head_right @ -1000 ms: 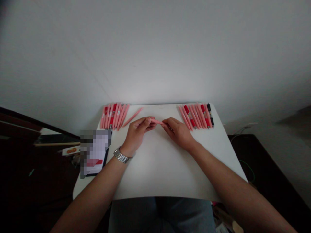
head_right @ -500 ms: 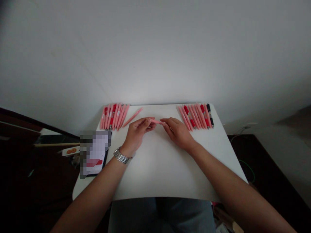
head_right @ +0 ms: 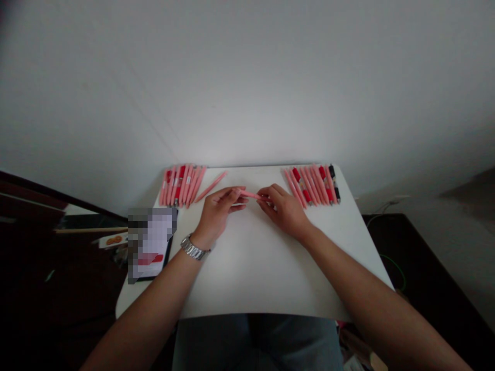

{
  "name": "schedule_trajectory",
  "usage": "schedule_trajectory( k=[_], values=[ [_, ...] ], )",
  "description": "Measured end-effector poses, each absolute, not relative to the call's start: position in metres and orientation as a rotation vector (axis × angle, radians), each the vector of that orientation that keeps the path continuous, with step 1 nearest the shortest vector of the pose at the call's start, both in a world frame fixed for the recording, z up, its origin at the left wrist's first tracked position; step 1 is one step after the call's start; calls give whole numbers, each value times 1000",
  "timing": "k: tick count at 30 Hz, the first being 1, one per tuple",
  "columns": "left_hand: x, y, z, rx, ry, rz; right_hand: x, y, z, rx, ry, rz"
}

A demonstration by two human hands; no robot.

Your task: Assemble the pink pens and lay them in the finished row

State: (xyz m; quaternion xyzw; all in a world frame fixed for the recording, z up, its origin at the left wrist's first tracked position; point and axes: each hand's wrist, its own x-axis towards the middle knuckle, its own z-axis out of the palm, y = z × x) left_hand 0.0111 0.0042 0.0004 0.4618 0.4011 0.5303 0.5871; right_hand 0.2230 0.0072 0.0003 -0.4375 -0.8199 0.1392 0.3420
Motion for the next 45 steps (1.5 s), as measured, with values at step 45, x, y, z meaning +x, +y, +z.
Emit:
schedule_trajectory(
  k=[45],
  values=[
    [11,4,5,1123,953,1203,222,8,3,-1063,-2146,303]
  ],
)
